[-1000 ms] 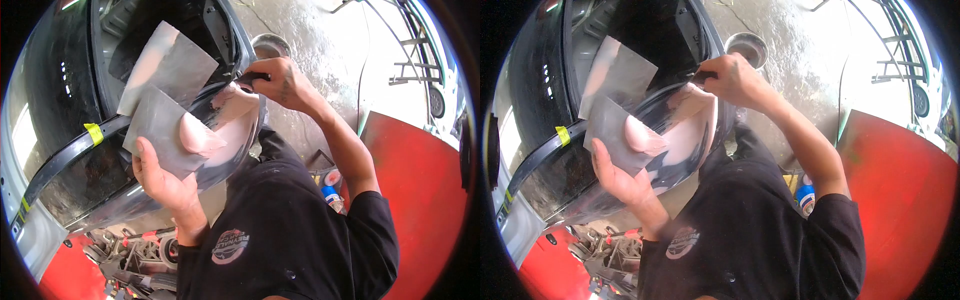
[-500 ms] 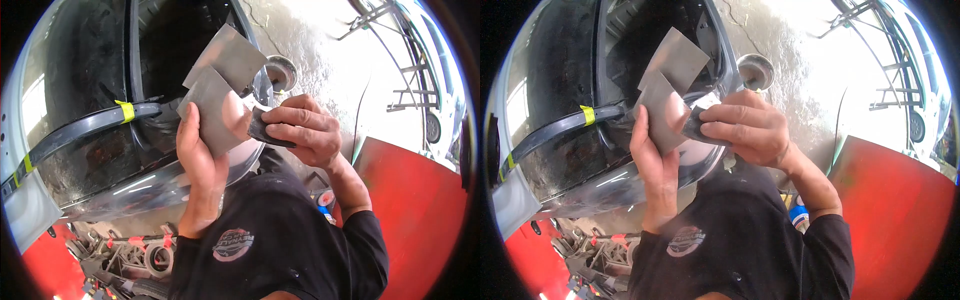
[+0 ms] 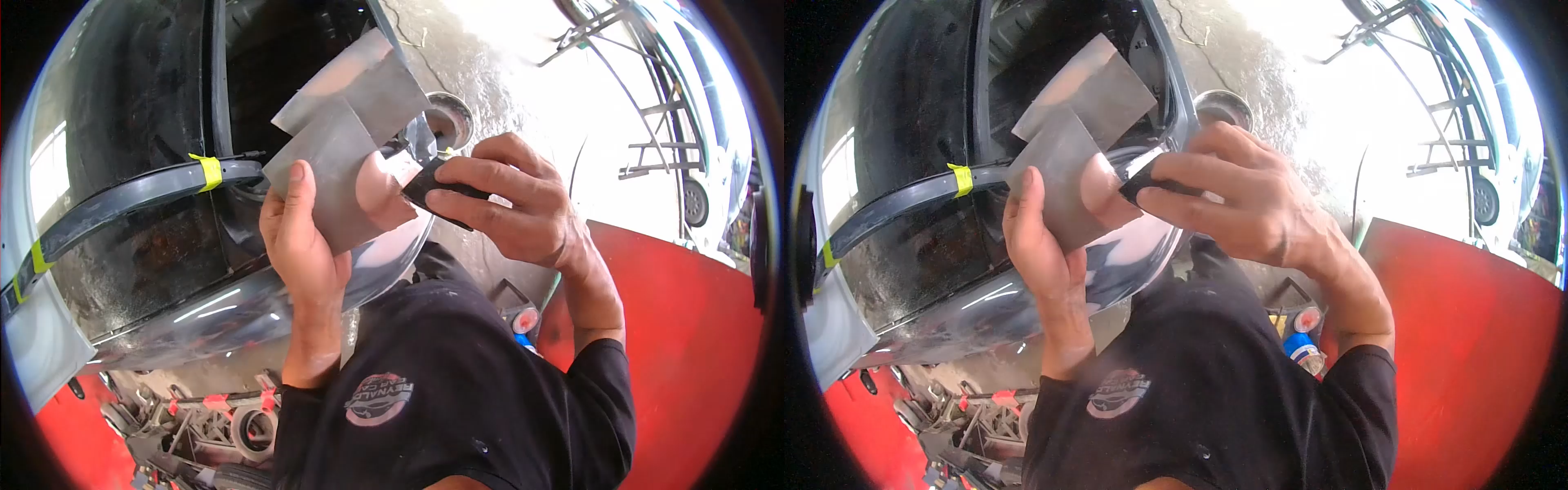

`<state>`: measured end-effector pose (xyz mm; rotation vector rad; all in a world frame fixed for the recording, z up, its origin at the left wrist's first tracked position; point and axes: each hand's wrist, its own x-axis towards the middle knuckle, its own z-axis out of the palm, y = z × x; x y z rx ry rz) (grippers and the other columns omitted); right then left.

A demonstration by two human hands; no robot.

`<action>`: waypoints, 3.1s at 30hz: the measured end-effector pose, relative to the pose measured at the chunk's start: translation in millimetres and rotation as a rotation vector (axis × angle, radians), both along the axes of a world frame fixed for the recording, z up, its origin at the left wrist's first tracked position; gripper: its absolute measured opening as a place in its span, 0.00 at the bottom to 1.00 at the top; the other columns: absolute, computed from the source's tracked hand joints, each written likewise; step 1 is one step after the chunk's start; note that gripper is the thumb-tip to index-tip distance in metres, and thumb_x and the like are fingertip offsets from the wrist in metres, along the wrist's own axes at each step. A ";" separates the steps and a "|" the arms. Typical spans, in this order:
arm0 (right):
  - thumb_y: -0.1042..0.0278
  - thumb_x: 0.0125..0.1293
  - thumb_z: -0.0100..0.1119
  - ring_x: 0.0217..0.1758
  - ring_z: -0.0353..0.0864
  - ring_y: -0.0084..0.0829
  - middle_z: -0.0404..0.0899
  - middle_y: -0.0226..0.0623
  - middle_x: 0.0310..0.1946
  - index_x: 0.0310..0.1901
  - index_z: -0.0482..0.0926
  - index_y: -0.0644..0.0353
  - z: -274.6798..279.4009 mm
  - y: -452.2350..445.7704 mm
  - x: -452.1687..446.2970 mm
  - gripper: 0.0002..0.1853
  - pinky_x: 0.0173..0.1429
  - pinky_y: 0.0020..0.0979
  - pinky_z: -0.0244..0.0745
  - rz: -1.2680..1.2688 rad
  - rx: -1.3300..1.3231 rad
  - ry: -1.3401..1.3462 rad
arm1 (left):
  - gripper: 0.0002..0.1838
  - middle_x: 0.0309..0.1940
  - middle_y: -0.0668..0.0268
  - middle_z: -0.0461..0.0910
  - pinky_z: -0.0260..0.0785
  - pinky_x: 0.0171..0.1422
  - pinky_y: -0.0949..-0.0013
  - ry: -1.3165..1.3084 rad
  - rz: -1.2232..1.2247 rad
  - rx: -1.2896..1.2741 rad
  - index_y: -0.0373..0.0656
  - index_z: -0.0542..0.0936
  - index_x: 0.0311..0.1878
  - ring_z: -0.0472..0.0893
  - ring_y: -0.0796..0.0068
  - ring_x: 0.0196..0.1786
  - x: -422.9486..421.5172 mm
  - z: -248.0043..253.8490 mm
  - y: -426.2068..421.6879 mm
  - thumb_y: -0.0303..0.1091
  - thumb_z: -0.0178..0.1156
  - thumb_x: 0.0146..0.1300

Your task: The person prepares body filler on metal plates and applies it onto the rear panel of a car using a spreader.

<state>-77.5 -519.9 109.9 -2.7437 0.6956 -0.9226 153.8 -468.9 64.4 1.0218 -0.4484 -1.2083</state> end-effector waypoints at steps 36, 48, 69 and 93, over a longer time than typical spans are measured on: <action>0.66 0.57 0.58 0.36 0.86 0.45 0.83 0.56 0.33 0.48 0.86 0.67 -126.3 -52.1 2.4 0.19 0.46 0.42 0.79 -0.479 0.985 0.067 | 0.27 0.65 0.48 0.77 0.68 0.76 0.53 -0.182 0.188 0.072 0.27 0.74 0.67 0.78 0.56 0.67 17.7 6.3 1.5 0.41 0.58 0.76; 0.72 0.61 0.59 0.38 0.88 0.53 0.85 0.58 0.33 0.49 0.87 0.67 -133.7 -36.2 8.3 0.16 0.46 0.45 0.81 -0.452 0.882 -0.051 | 0.29 0.66 0.49 0.76 0.66 0.77 0.53 -0.152 0.219 0.114 0.28 0.73 0.68 0.77 0.55 0.68 16.2 8.5 3.5 0.42 0.60 0.76; 0.71 0.60 0.55 0.35 0.89 0.49 0.84 0.58 0.32 0.48 0.88 0.67 -128.8 -24.4 16.8 0.17 0.45 0.41 0.82 -0.596 0.804 -0.006 | 0.27 0.65 0.49 0.76 0.68 0.75 0.53 -0.135 0.190 0.108 0.28 0.73 0.68 0.77 0.56 0.68 31.7 10.3 18.5 0.42 0.58 0.77; 0.71 0.61 0.60 0.31 0.84 0.34 0.84 0.50 0.29 0.44 0.88 0.67 -148.1 -27.5 26.1 0.14 0.41 0.37 0.78 -0.543 0.798 -0.056 | 0.25 0.63 0.53 0.78 0.68 0.73 0.55 -0.041 0.144 0.107 0.31 0.75 0.67 0.78 0.59 0.66 51.9 7.0 40.3 0.43 0.58 0.77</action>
